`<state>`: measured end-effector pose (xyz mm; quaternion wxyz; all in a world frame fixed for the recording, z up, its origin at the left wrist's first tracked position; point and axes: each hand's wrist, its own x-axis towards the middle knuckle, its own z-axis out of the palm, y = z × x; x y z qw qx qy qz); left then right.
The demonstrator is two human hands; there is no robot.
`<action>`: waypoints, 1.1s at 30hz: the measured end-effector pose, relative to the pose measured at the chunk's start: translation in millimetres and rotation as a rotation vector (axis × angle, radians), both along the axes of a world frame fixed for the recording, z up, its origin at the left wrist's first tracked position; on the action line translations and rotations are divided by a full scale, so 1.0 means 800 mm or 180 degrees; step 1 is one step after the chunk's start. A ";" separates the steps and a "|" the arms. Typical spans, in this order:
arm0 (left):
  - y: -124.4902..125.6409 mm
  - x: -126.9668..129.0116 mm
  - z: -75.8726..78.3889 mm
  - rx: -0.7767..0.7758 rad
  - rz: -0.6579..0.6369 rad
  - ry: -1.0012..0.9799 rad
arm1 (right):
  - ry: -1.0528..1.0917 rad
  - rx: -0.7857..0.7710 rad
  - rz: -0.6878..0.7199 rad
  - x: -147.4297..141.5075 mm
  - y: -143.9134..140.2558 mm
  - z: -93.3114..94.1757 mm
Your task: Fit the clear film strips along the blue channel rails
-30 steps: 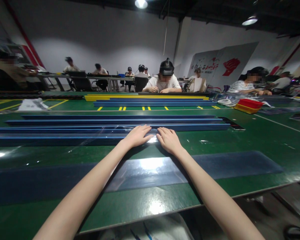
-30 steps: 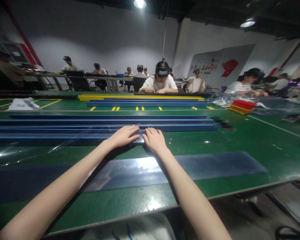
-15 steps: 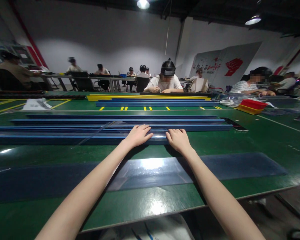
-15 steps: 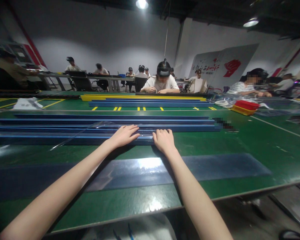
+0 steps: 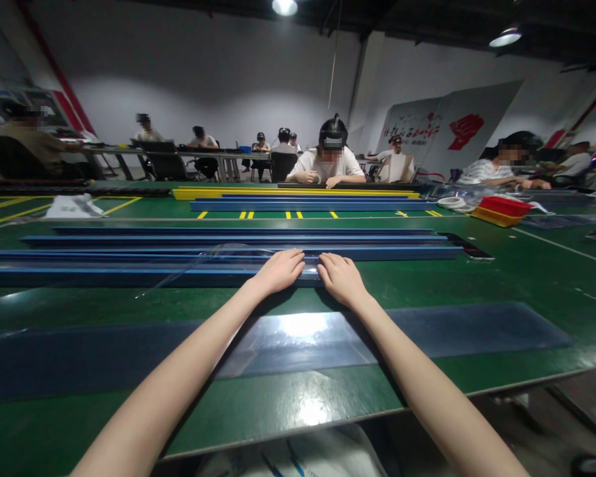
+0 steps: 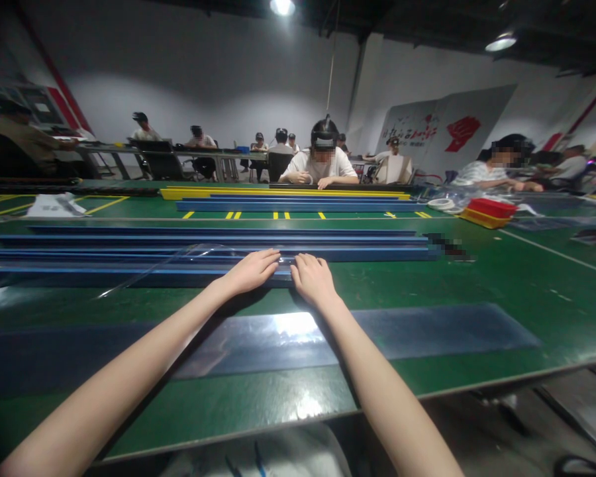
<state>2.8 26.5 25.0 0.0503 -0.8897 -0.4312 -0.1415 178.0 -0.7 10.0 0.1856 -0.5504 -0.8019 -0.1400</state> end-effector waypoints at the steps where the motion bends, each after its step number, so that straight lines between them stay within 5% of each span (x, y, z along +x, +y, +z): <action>1: 0.000 -0.001 0.001 -0.0010 0.0006 -0.0018 | 0.0009 -0.0014 -0.0025 0.003 0.001 0.001; 10: 0.000 -0.009 0.005 0.0019 0.0111 -0.0022 | -0.0005 -0.0119 -0.0380 0.023 -0.002 0.015; 17: 0.001 -0.002 -0.003 0.0069 0.0031 -0.0089 | -0.0029 0.0285 0.0126 0.001 -0.004 0.003; 33: 0.003 -0.010 0.002 -0.0054 0.0073 -0.0133 | 0.0055 -0.0174 -0.0120 0.016 -0.003 0.015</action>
